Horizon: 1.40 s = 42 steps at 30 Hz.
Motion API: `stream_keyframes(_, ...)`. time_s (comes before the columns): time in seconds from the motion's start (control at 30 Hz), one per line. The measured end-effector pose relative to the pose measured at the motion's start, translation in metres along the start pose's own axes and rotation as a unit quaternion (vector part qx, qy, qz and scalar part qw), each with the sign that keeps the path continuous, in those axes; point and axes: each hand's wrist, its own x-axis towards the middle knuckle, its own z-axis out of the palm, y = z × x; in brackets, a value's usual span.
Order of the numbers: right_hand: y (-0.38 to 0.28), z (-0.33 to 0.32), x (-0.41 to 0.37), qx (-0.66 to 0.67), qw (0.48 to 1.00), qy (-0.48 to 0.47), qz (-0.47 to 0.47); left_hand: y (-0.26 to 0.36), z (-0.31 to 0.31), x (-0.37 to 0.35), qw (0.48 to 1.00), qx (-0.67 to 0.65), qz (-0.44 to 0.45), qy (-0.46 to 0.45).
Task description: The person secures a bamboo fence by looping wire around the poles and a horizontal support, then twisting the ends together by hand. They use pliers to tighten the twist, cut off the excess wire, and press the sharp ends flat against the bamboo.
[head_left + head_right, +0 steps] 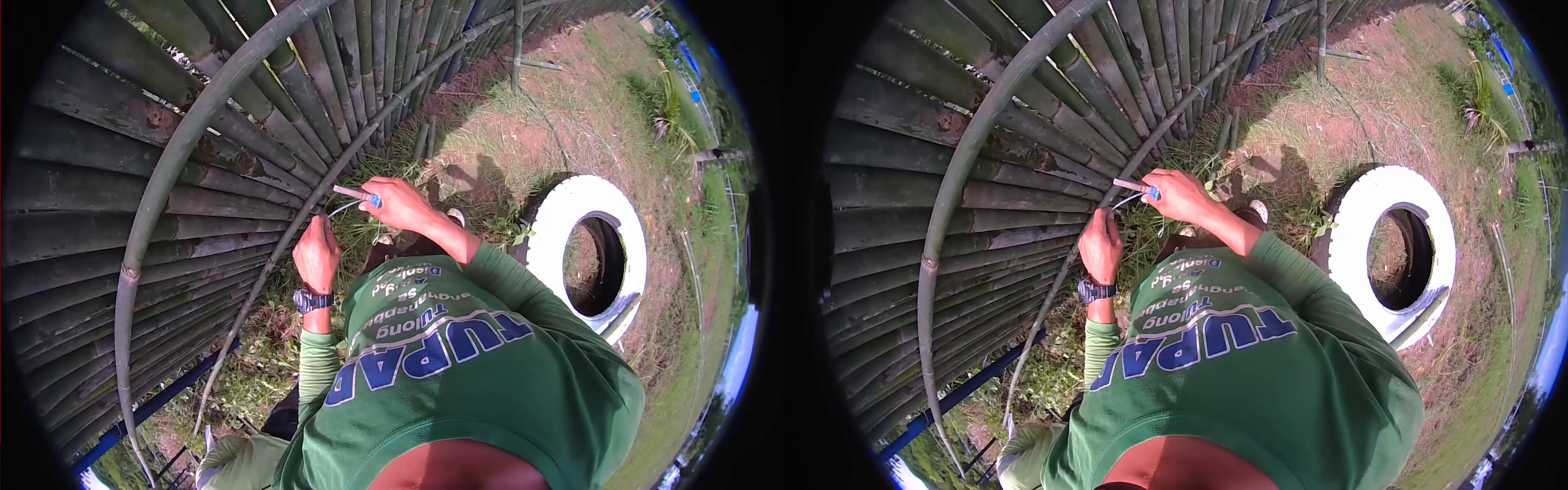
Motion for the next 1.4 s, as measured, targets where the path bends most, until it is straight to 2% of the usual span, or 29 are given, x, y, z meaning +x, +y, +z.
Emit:
stream_keyframes(0.1, -0.001, 0.006, -0.012, -0.015, 0.999, 0.004, 0.052, 0.0, 0.0, 0.016, 0.997, -0.073, 0.024, -0.01)
stream_keyframes(0.13, -0.003, 0.005, -0.015, -0.004, 0.997, 0.011, 0.071, -0.008, 0.01, 0.02, 0.983, -0.179, -0.027, -0.024)
stream_keyframes(0.17, -0.004, 0.004, -0.017, 0.007, 0.996, 0.017, 0.09, -0.014, 0.02, 0.022, 0.955, -0.281, -0.081, -0.04)
stream_keyframes(0.2, -0.003, 0.006, -0.017, 0.007, 0.995, 0.024, 0.101, -0.003, 0.02, 0.027, 0.897, -0.425, -0.121, -0.022)
stream_keyframes(0.23, -0.001, 0.006, -0.017, 0.02, 0.99, 0.005, 0.138, -0.006, 0.024, 0.028, 0.852, -0.497, -0.159, -0.048)
stream_keyframes(0.27, 0.002, 0.005, -0.018, 0.033, 0.984, -0.013, 0.173, -0.01, 0.033, 0.029, 0.846, -0.498, -0.168, -0.086)
stream_keyframes(0.33, 0.009, 0.005, -0.022, 0.066, 0.983, 0.0, 0.169, -0.006, 0.042, 0.032, 0.843, -0.478, -0.155, -0.189)
stream_keyframes(0.37, 0.011, 0.006, -0.023, 0.099, 0.983, 0.005, 0.156, -0.003, 0.045, 0.028, 0.832, -0.469, -0.159, -0.248)
stream_keyframes(0.43, 0.009, 0.008, -0.021, 0.157, 0.969, 0.003, 0.193, -0.004, 0.056, 0.025, 0.788, -0.485, -0.157, -0.346)
stream_keyframes(0.5, 0.011, 0.012, -0.02, 0.177, 0.963, 0.022, 0.201, 0.002, 0.061, 0.023, 0.754, -0.533, -0.179, -0.34)
stream_keyframes(0.57, 0.012, 0.017, -0.02, 0.198, 0.956, 0.042, 0.214, 0.003, 0.057, 0.025, 0.763, -0.53, -0.164, -0.333)
stream_keyframes(0.63, 0.009, 0.017, -0.019, 0.218, 0.947, 0.062, 0.226, 0.009, 0.048, 0.028, 0.744, -0.545, -0.189, -0.337)
stream_keyframes(0.7, 0.003, 0.015, -0.019, 0.162, 0.969, 0.082, 0.167, 0.007, 0.047, 0.027, 0.743, -0.545, -0.2, -0.334)
stream_keyframes(0.77, -0.007, 0.01, -0.019, 0.147, 0.972, 0.05, 0.178, -0.002, 0.052, 0.026, 0.744, -0.527, -0.216, -0.35)
stream_keyframes(0.9, -0.006, 0.017, -0.015, 0.146, 0.968, 0.045, 0.198, 0.0, 0.045, 0.024, 0.777, -0.501, -0.211, -0.317)
stream_keyframes(0.97, -0.007, 0.018, -0.017, 0.182, 0.963, 0.048, 0.193, -0.004, 0.044, 0.022, 0.778, -0.501, -0.218, -0.311)
stream_keyframes(1.1, -0.013, 0.017, -0.019, 0.161, 0.967, 0.046, 0.193, -0.008, 0.04, 0.021, 0.755, -0.524, -0.245, -0.308)
stream_keyframes(1.2, -0.008, 0.026, -0.022, 0.165, 0.967, 0.1, 0.164, -0.015, 0.042, 0.022, 0.762, -0.53, -0.244, -0.281)
stream_keyframes(1.3, -0.011, 0.023, -0.025, 0.136, 0.968, 0.105, 0.18, -0.018, 0.042, 0.025, 0.773, -0.528, -0.236, -0.26)
stream_keyframes(1.33, -0.011, 0.025, -0.024, 0.163, 0.966, 0.144, 0.141, -0.017, 0.04, 0.026, 0.783, -0.519, -0.235, -0.251)
stream_keyframes(1.37, -0.012, 0.024, -0.024, 0.164, 0.966, 0.142, 0.139, -0.016, 0.038, 0.027, 0.792, -0.509, -0.233, -0.243)
stream_keyframes(1.4, -0.016, 0.019, -0.024, 0.12, 0.974, 0.134, 0.137, -0.016, 0.037, 0.028, 0.779, -0.53, -0.241, -0.233)
